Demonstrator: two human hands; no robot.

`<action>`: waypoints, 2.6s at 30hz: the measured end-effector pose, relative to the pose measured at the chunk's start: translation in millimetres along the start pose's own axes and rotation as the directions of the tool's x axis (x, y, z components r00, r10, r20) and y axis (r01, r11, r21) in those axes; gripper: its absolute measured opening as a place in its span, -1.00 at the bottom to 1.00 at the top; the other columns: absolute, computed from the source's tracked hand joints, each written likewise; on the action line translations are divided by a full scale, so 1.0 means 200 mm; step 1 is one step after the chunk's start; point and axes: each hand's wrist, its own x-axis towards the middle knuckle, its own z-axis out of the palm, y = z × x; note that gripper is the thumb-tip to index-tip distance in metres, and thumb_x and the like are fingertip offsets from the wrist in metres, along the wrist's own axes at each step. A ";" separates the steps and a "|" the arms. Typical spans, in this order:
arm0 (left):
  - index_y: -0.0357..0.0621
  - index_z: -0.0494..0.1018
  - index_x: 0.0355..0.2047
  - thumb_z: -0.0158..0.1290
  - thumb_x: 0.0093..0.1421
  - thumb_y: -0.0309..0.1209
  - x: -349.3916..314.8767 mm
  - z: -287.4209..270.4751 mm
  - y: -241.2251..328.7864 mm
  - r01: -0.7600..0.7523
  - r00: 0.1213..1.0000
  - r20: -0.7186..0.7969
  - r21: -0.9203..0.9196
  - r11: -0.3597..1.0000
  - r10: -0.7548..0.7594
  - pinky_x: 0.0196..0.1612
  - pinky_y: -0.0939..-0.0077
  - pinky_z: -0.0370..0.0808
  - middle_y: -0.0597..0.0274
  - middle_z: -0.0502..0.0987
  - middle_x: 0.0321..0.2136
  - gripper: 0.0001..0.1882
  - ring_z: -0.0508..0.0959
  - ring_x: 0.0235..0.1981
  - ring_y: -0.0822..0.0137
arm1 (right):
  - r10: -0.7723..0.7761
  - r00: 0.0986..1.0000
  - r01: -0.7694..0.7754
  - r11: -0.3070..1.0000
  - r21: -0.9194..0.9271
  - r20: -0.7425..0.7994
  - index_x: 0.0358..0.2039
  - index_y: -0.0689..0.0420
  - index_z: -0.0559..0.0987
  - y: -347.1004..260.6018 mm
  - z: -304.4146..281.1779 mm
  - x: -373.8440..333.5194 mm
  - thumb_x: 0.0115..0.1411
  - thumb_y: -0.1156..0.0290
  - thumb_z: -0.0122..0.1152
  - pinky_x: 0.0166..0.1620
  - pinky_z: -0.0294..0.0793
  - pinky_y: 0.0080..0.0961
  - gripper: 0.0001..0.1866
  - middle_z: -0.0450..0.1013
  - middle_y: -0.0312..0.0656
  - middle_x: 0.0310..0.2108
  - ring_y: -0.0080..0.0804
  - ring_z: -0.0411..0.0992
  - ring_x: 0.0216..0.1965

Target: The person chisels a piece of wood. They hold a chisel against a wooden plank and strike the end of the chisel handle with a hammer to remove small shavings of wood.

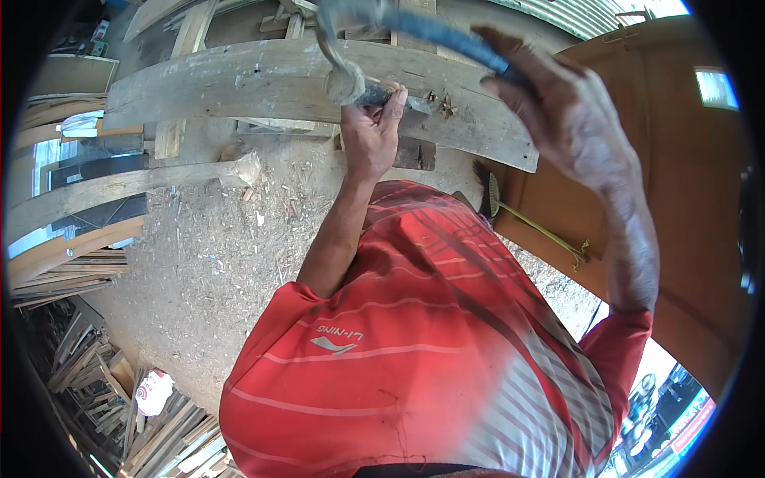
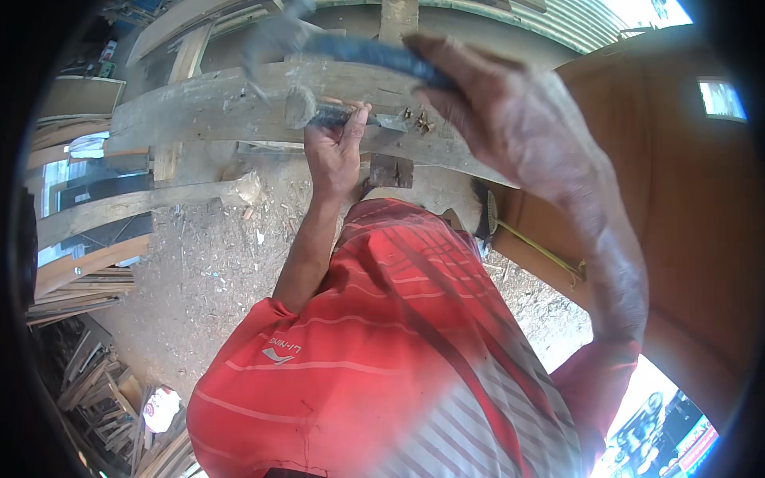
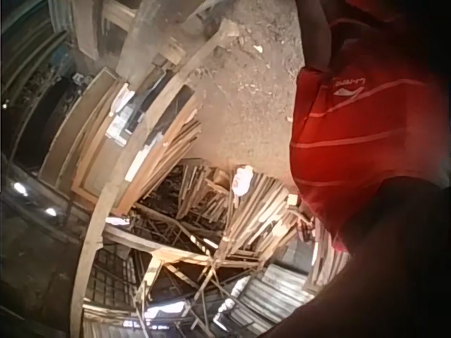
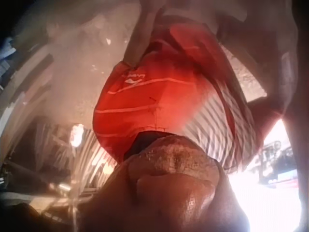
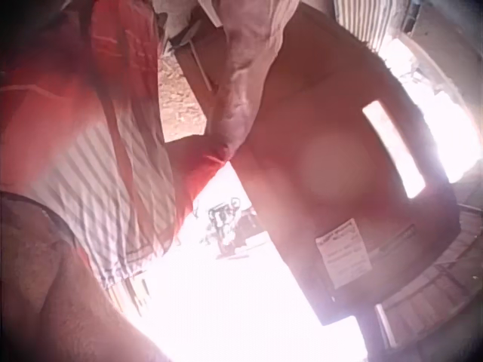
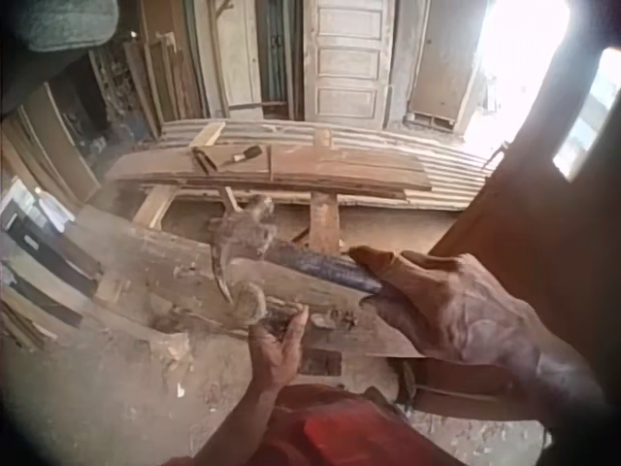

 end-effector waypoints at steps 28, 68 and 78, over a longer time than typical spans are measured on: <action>-0.30 0.32 -0.11 0.19 0.31 -0.48 0.05 0.01 -0.01 0.034 0.998 -0.043 -0.032 0.999 -0.035 -0.20 0.60 0.50 0.22 0.55 -0.27 -0.72 0.54 -0.28 0.53 | -0.307 0.944 0.300 0.951 -0.072 -0.121 0.21 -0.03 0.43 -0.11 -0.06 0.32 0.35 0.22 0.11 -0.45 0.53 -0.25 -0.57 0.57 0.00 -0.34 -0.20 0.59 -0.43; 0.00 0.42 -0.09 0.14 0.34 -0.45 -0.09 -0.18 -0.20 0.347 0.877 -0.055 -0.613 0.709 -0.477 0.04 0.16 0.67 0.11 0.59 -0.07 -0.82 0.63 -0.01 0.10 | 0.254 0.964 -0.264 0.955 0.137 0.083 0.16 0.15 0.48 0.10 0.16 -0.04 0.29 0.27 0.28 -0.30 0.47 -0.26 -0.53 0.54 0.07 -0.42 -0.12 0.53 -0.46; -0.14 0.43 -0.09 0.16 0.33 -0.34 -0.01 -0.23 -0.24 0.485 0.728 -0.032 -0.681 0.548 -0.685 0.07 0.16 0.67 0.10 0.60 -0.14 -0.77 0.62 0.00 0.06 | 0.876 0.481 -0.774 0.414 0.479 0.020 -0.05 0.27 0.55 0.30 0.59 -0.72 0.34 0.16 0.23 -0.35 0.40 -0.37 -0.60 0.41 -0.09 -0.54 -0.44 0.40 -0.46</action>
